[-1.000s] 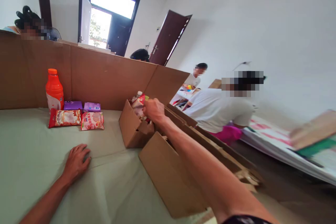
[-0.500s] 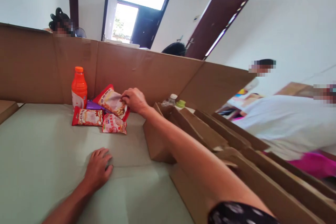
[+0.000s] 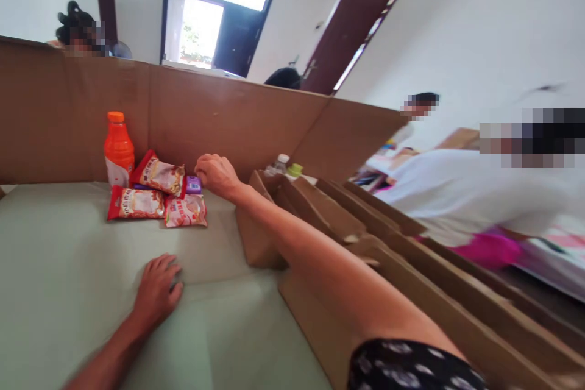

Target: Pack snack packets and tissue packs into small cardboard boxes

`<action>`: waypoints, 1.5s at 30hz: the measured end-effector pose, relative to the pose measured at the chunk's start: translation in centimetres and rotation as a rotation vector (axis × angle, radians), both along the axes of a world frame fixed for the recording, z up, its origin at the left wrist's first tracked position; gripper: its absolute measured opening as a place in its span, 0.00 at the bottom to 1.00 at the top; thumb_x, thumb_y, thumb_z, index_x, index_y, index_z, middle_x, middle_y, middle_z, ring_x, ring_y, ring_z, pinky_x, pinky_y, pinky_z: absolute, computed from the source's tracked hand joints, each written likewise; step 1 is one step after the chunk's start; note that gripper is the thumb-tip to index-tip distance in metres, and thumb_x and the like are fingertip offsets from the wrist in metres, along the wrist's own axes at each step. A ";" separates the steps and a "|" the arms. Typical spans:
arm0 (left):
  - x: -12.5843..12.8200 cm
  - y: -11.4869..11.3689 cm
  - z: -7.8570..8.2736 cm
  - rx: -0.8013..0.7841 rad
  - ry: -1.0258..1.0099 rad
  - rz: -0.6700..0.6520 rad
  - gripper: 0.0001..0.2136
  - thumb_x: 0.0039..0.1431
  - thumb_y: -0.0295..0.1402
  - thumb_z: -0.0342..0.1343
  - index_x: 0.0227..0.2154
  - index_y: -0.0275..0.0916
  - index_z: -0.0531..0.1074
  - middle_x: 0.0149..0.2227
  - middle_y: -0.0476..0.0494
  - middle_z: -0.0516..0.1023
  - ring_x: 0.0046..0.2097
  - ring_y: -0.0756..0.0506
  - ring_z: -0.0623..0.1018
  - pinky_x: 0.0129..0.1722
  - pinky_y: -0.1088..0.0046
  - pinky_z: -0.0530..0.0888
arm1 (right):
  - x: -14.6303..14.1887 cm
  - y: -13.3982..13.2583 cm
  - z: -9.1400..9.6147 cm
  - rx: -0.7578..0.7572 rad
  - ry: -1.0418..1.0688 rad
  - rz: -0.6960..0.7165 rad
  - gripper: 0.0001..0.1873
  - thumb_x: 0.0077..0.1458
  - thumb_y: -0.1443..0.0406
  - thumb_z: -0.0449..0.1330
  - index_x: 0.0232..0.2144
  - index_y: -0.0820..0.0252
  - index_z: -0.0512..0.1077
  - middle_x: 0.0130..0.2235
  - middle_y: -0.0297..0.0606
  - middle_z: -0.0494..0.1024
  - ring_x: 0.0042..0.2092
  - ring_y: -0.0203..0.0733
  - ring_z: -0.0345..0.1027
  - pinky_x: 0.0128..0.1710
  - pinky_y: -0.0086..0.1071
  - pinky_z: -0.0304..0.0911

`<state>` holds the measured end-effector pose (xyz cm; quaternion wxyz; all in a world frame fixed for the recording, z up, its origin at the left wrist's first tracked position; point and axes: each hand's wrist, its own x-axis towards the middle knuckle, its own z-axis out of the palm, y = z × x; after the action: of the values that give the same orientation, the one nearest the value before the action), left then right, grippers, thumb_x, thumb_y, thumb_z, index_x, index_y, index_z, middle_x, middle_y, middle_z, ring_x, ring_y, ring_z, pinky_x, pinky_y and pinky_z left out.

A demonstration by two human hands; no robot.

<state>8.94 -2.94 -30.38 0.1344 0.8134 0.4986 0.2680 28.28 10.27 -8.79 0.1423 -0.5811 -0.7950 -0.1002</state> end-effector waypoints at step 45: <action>14.7 3.1 2.7 -0.280 -0.361 -0.224 0.27 0.53 0.43 0.54 0.55 0.34 0.71 0.53 0.31 0.77 0.52 0.34 0.79 0.54 0.50 0.75 | 29.9 -33.9 -3.0 0.086 0.545 -0.625 0.18 0.64 0.61 0.50 0.47 0.56 0.77 0.53 0.43 0.80 0.52 0.49 0.74 0.54 0.42 0.68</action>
<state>23.61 0.13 -27.73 0.3615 0.7759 0.4056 0.3207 58.21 -23.65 -11.75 0.3344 -0.7931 -0.5088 -0.0142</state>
